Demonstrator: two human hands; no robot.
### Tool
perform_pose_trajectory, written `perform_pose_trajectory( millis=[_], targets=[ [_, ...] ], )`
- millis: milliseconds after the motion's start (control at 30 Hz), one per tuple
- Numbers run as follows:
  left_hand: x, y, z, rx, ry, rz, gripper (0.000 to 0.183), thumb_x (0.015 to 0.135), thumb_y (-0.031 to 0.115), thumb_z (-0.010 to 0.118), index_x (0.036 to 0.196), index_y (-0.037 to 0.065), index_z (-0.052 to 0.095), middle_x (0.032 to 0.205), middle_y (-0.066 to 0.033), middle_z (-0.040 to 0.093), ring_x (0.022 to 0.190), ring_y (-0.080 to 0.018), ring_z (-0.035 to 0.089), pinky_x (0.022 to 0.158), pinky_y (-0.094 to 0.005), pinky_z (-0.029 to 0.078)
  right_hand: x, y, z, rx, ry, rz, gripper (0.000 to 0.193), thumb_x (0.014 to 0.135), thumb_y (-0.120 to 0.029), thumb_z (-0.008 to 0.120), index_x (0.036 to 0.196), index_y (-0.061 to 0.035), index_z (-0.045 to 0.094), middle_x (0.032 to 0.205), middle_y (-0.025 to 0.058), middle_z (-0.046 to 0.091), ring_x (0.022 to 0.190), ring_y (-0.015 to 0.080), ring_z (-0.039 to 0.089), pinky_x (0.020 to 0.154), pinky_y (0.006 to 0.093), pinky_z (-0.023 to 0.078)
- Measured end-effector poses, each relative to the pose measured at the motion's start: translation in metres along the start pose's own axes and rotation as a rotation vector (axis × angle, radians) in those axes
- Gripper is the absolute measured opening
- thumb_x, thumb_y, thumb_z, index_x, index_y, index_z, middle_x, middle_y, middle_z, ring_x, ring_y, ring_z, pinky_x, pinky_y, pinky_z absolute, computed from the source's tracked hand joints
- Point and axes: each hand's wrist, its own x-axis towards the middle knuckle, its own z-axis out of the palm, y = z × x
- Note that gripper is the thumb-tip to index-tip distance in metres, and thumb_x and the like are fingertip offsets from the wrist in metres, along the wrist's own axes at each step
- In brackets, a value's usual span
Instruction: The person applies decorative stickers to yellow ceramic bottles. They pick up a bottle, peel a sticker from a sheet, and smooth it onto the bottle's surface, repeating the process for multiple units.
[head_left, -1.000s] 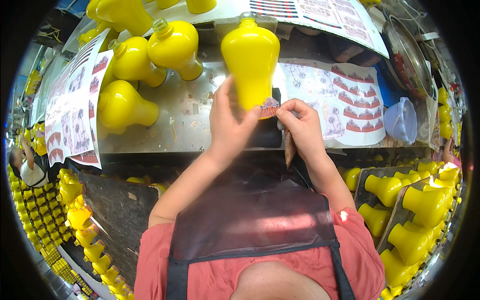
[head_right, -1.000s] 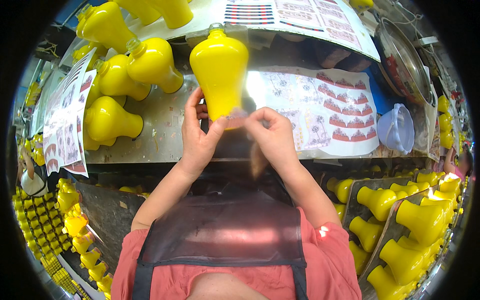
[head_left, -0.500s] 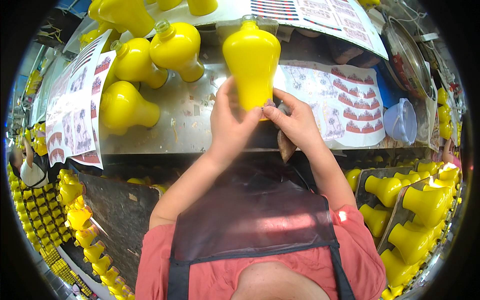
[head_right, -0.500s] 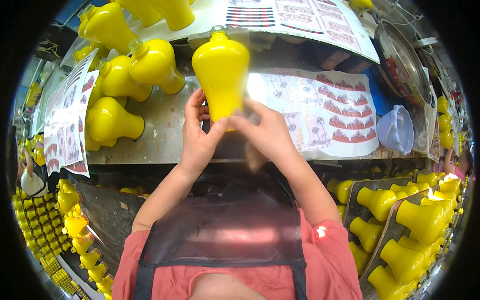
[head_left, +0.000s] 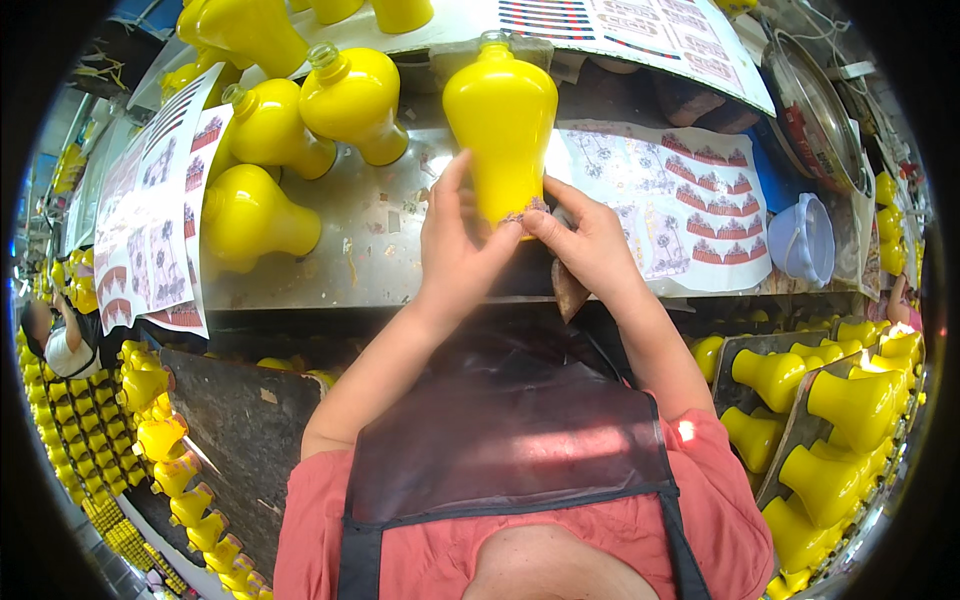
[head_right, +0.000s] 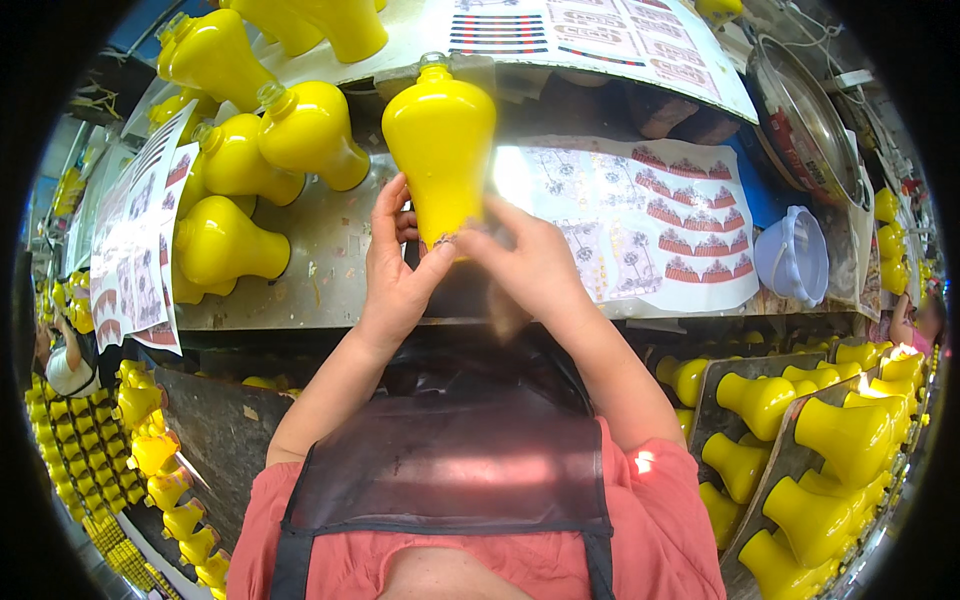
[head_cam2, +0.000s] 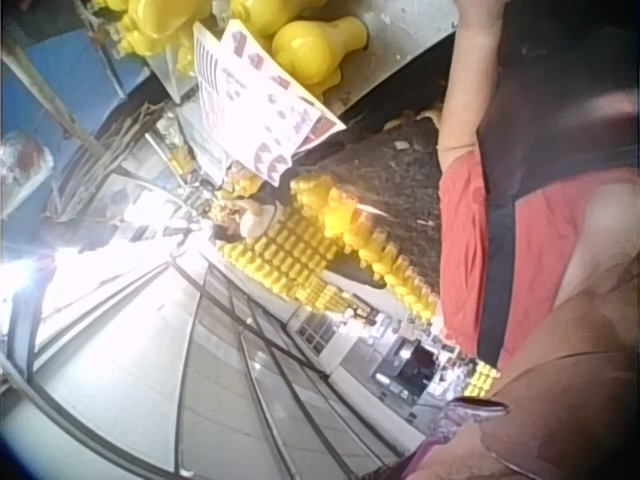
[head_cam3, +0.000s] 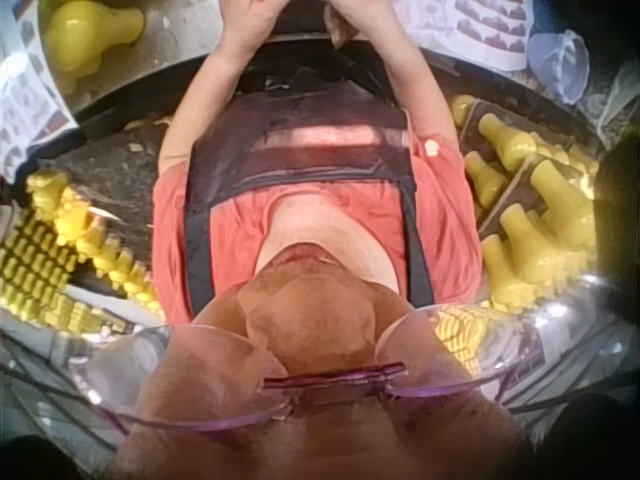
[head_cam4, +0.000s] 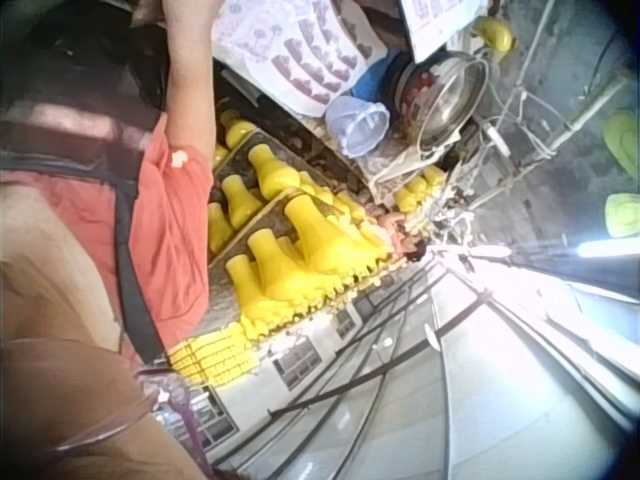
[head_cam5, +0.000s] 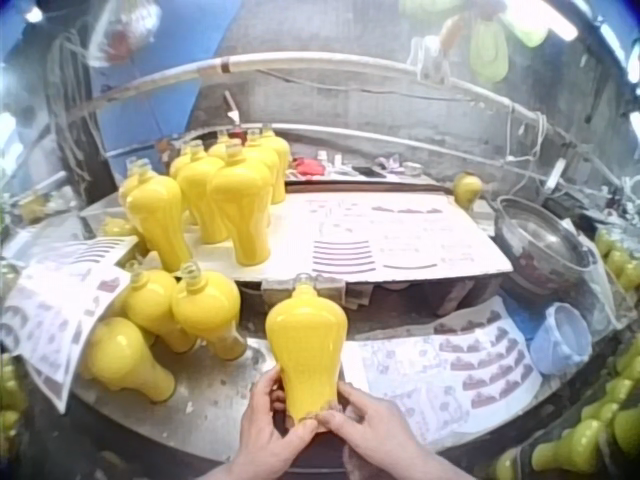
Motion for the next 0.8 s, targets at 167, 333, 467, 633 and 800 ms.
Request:
perform_pose_trajectory(
  millis=[167,333,467,633,800],
  targets=[
    [0.003,0.003,-0.001,-0.003,-0.013,0.008,0.087,0.082,0.018,0.083,0.154,0.005,0.037,0.136,-0.0186,0.053,0.116,-0.0292,0.061,0.100,-0.0419,0.050,0.004,0.006,-0.004,0.183,0.012,-0.042,0.056,0.096,-0.032,0.069,0.144,-0.0048,0.059,0.089,0.0080,0.074,0.075,0.0124,0.068,0.073,0.0298,0.055],
    [0.000,0.014,-0.004,0.392,0.044,0.277,0.088,0.074,0.021,0.090,0.150,0.009,0.046,0.137,-0.0173,0.050,0.113,-0.0344,0.061,0.099,-0.0416,0.050,-0.001,0.001,-0.008,0.181,-0.045,0.075,0.056,0.097,-0.033,0.069,0.143,-0.0038,0.059,0.087,0.0087,0.075,0.074,0.0152,0.068,0.073,0.0313,0.055],
    [0.005,0.013,0.000,0.507,0.069,0.287,0.088,0.068,0.023,0.094,0.145,0.009,0.054,0.138,-0.0172,0.050,0.111,-0.0369,0.061,0.100,-0.0422,0.050,-0.003,-0.007,-0.002,-0.130,0.041,-0.083,0.055,0.096,-0.034,0.069,0.141,-0.0028,0.060,0.087,0.0093,0.074,0.073,0.0168,0.067,0.073,0.0321,0.055],
    [0.007,0.004,-0.009,0.381,0.061,0.312,0.091,0.066,0.023,0.095,0.146,0.007,0.054,0.137,-0.0179,0.050,0.111,-0.0355,0.062,0.096,-0.0432,0.053,-0.003,-0.014,-0.012,0.235,-0.030,0.112,0.051,0.095,-0.029,0.070,0.136,0.0013,0.063,0.094,0.0086,0.075,0.081,0.0122,0.065,0.076,0.0301,0.054],
    [0.000,0.008,0.000,0.426,0.118,0.285,0.091,0.069,0.024,0.095,0.147,0.006,0.052,0.139,-0.0220,0.054,0.120,-0.0375,0.061,0.099,-0.0431,0.053,-0.003,-0.020,-0.001,-0.231,0.107,-0.021,0.057,0.094,-0.039,0.068,0.136,-0.0024,0.064,0.094,0.0202,0.075,0.084,0.0270,0.073,0.078,0.0357,0.056]
  ],
)
